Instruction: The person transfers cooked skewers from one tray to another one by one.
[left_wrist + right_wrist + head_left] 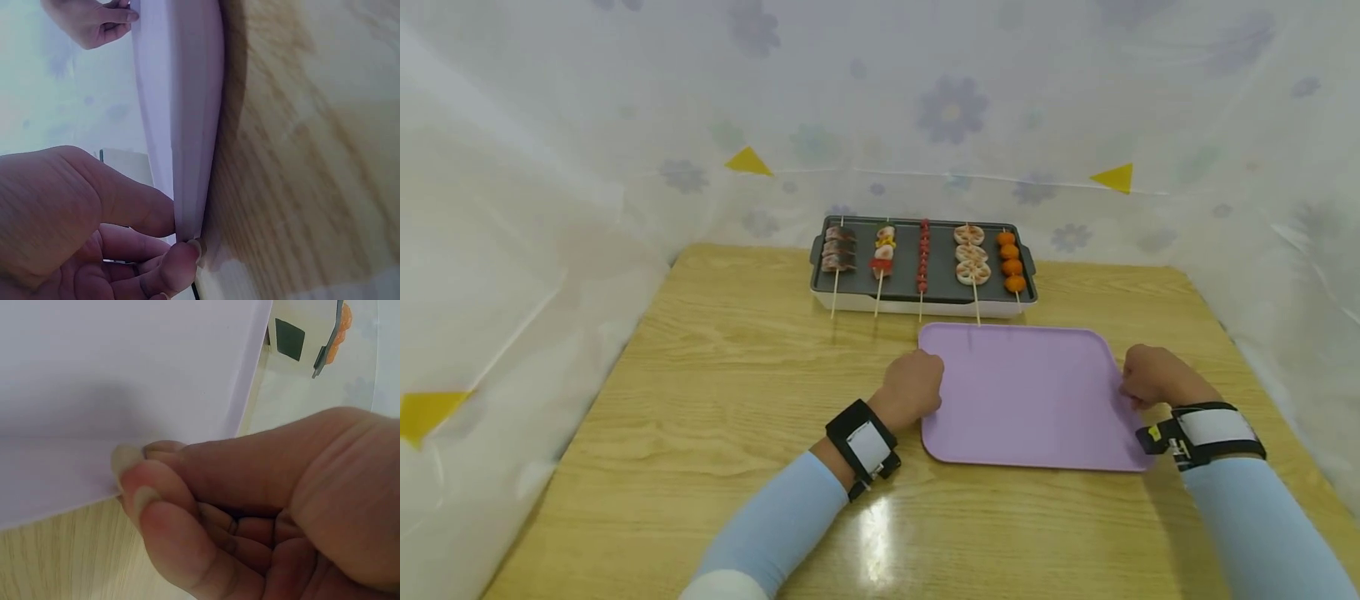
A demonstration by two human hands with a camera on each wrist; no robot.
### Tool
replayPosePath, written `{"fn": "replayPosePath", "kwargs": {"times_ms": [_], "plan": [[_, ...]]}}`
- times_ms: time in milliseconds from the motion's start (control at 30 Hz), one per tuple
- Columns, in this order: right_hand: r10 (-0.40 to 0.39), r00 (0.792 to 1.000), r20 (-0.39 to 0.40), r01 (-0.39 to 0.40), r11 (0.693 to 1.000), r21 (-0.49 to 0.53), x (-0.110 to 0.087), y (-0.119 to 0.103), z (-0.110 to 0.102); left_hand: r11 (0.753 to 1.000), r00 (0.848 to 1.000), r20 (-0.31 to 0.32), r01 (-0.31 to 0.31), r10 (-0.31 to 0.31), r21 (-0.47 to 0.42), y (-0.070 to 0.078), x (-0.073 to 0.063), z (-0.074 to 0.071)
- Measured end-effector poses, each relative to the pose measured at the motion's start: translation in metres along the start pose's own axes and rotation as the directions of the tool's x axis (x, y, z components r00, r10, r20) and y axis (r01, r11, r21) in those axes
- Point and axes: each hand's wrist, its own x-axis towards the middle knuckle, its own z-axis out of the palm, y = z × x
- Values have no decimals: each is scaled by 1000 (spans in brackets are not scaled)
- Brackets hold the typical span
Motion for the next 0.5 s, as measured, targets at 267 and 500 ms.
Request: {"fn": "replayPosePath", "kwargs": {"times_ms": [267, 500], "plan": [[-27, 1000, -12, 27, 1000, 9, 3, -8, 1, 1000, 1000, 23, 18, -18, -7, -7, -7, -4], [-23, 999, -26, 24, 1000, 14, 3, -14, 4, 1000, 1000, 30, 10, -10, 9, -12, -11, -9]]}}
